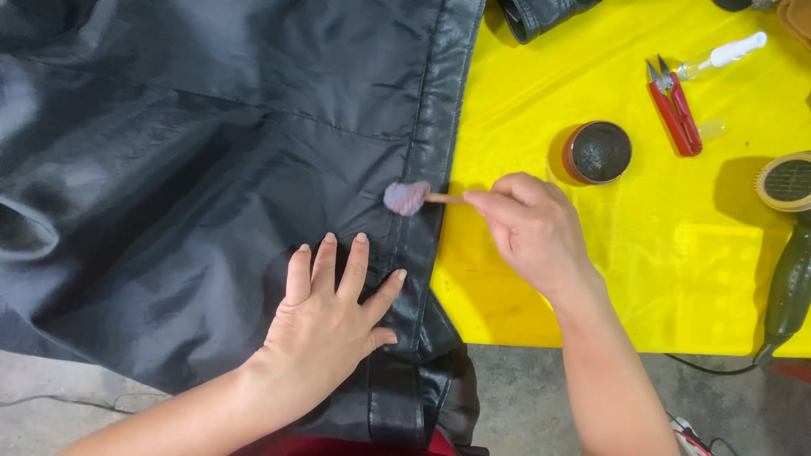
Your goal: The person uses a small sponge on a stick to apply a dark substance from a jar onto the seams and surface of a black leather jacket. The person repeatedly dips the sponge into the jar and rubs it along the jacket's edges and body, occasionally adjusting the jacket's position on the yellow table.
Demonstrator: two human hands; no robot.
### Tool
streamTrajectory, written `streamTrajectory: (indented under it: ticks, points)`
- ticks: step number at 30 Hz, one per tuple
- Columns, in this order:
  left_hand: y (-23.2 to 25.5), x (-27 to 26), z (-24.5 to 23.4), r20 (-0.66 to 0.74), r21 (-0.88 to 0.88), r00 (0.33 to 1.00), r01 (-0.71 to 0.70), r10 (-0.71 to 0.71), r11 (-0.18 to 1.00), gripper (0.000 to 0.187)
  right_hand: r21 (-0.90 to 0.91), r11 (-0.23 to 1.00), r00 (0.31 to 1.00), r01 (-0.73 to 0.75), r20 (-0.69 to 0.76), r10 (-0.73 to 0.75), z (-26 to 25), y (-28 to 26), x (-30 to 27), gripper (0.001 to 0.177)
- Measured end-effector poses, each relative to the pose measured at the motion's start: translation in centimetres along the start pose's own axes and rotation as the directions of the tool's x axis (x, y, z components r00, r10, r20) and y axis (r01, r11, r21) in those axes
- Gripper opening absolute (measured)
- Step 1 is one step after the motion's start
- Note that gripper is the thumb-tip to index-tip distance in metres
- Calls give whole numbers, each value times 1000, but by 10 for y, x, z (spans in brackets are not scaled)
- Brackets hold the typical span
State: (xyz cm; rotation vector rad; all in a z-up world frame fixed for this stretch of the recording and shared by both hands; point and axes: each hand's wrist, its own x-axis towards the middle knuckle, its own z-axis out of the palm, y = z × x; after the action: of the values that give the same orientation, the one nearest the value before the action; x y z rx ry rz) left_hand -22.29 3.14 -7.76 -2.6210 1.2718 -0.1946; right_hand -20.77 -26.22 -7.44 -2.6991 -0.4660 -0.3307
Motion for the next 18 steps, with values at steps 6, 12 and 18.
streamTrajectory:
  ticks: [6, 12, 18]
  points:
    - [-1, 1, -1, -7, -37, 1000, 13, -14, 999, 77, -55, 996, 995, -72, -78, 67, 12, 8, 5, 23]
    - [0, 0, 1, 15, -31, 1000, 17, -17, 999, 79, 105, 994, 1000, 3, 9, -4, -12, -9, -5, 17]
    - [-2, 1, -1, 6, -7, 1000, 8, -8, 1000, 80, 96, 994, 999, -52, -2, 52, 1, 5, -1, 15]
